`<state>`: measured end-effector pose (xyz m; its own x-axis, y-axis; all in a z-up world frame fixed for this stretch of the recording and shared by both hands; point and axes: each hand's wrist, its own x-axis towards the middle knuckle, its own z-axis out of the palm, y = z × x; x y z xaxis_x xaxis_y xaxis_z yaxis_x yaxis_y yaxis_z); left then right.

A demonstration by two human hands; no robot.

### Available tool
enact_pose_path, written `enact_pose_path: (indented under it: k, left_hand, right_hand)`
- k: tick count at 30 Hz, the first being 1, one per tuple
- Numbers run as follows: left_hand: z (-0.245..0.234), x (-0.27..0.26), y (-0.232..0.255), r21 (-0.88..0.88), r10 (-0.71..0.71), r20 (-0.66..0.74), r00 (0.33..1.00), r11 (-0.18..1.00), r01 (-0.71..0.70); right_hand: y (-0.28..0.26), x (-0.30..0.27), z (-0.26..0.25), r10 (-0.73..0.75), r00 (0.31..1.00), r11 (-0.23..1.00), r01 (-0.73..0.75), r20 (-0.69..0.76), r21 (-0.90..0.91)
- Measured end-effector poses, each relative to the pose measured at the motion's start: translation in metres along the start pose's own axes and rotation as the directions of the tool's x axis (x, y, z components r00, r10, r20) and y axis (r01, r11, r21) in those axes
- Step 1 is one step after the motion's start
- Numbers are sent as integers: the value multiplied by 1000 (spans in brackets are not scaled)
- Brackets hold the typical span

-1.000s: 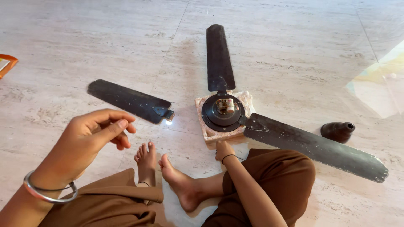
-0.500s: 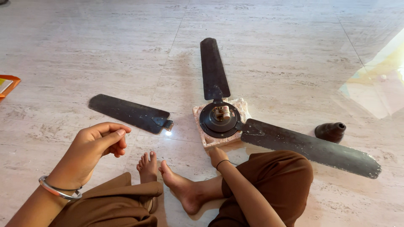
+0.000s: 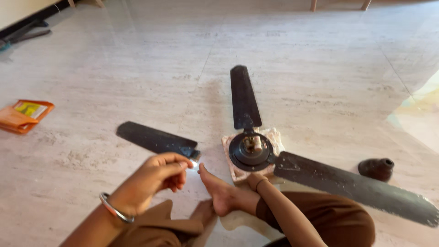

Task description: The person sits on the floor and uses a screwdriver to remove the screws holding the fan blades to the motor housing. They detach two blades one by one and place them on the floor, leaving one blade still attached to the fan hub.

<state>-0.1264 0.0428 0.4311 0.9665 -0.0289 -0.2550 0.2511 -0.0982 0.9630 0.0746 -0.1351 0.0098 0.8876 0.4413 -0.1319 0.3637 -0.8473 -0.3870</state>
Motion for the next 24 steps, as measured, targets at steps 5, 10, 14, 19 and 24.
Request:
enact_pose_path:
  k: [5, 10, 14, 19, 24]
  left_hand:
    - [33, 7, -2, 173, -9, 409, 912, 983, -68]
    - [21, 69, -4, 300, -86, 476, 875, 952, -69]
    - [-22, 163, -36, 388, -83, 367, 926, 919, -71]
    - [-95, 281, -138, 640, 30, 397, 917, 707, -300]
    - [-135, 343, -208, 818, 7, 410, 912, 441, -371]
  right_hand:
    - [-6, 40, -39, -24, 998, 999, 23, -62, -32]
    - [-14, 53, -71, -37, 996, 998, 33, -83, -57]
    - [-1, 68, -125, 7, 992, 997, -16, -126, -73]
    - [16, 40, -117, 84, 986, 991, -97, -142, -87]
    - [16, 1, -65, 156, 976, 985, -165, -154, -48]
